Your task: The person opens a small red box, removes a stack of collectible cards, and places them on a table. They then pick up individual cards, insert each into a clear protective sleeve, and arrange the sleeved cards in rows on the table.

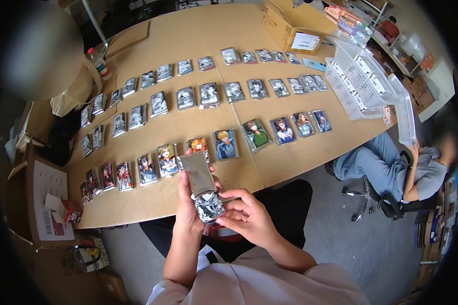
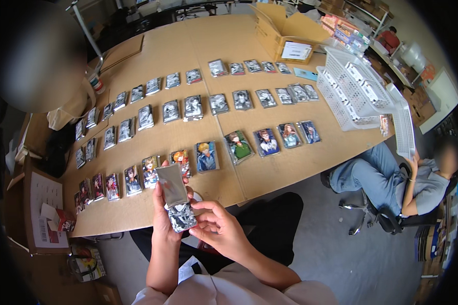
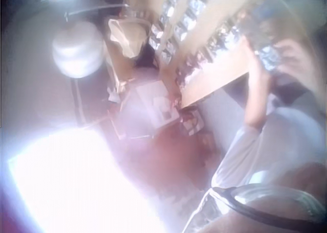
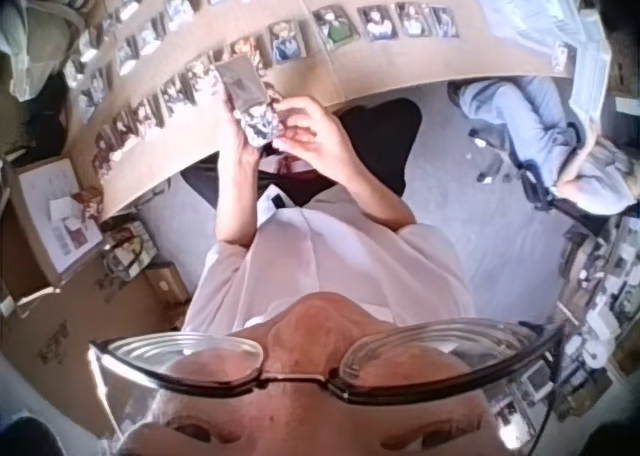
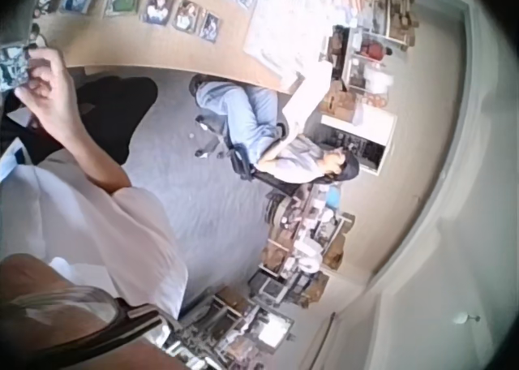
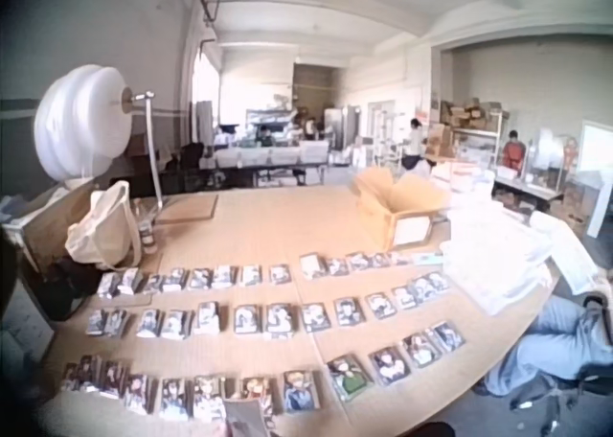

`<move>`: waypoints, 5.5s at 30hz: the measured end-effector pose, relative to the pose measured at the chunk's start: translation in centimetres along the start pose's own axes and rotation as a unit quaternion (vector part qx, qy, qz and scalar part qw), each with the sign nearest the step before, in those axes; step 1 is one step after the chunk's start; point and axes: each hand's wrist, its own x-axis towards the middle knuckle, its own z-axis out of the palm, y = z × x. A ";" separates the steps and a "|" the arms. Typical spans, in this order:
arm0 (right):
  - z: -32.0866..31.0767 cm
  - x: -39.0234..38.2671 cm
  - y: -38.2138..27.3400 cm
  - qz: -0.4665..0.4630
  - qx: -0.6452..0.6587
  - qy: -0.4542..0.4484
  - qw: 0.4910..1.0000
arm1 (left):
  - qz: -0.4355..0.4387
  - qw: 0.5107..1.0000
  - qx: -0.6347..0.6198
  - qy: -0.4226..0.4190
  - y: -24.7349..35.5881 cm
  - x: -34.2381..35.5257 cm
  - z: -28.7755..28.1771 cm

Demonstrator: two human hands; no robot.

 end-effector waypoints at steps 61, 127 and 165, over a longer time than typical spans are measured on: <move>-7.3 2.5 0.2 -0.440 -0.566 0.027 0.697 | 0.009 0.992 -0.111 0.063 -5.6 -1.4 1.5; 0.4 -2.9 2.8 -0.045 0.007 0.100 0.994 | 0.080 0.988 -0.040 0.129 0.2 -1.7 2.1; -45.3 45.7 -15.4 0.046 -0.650 0.351 0.672 | -0.008 0.974 -0.202 0.099 -4.0 -1.2 -9.6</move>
